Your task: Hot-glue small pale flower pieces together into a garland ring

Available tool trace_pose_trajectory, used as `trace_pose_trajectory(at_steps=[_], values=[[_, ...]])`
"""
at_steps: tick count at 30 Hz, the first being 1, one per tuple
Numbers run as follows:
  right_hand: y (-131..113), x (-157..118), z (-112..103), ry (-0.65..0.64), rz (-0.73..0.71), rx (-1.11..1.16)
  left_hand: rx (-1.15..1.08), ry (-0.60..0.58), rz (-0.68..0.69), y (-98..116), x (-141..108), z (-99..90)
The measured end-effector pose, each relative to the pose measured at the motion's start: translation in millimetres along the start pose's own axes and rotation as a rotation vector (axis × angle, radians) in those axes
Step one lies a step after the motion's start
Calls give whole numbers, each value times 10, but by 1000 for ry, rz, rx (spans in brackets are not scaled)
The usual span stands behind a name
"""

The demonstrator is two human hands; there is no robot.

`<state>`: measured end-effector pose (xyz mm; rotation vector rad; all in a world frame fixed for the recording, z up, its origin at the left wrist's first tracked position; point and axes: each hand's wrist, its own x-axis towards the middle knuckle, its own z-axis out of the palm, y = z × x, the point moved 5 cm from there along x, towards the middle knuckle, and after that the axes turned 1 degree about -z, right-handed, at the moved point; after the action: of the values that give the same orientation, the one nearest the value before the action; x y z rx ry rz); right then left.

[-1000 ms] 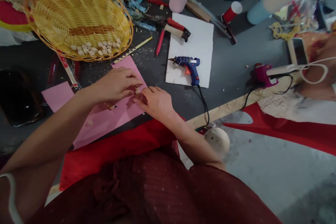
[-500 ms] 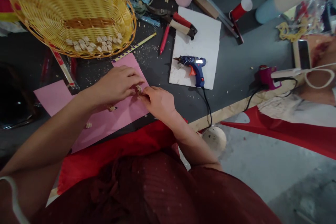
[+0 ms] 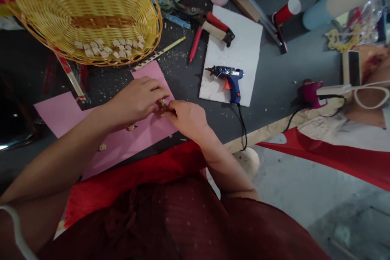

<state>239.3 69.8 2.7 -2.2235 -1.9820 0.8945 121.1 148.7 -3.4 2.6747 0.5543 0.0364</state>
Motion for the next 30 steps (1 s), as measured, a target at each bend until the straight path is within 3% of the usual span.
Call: trace_pose_trajectory(at_steps=[14, 30], values=[[6, -100, 10, 46, -152, 195, 7, -51, -17, -32, 31, 23], [19, -35, 30, 56, -81, 38, -5, -20, -17, -21, 6, 20]])
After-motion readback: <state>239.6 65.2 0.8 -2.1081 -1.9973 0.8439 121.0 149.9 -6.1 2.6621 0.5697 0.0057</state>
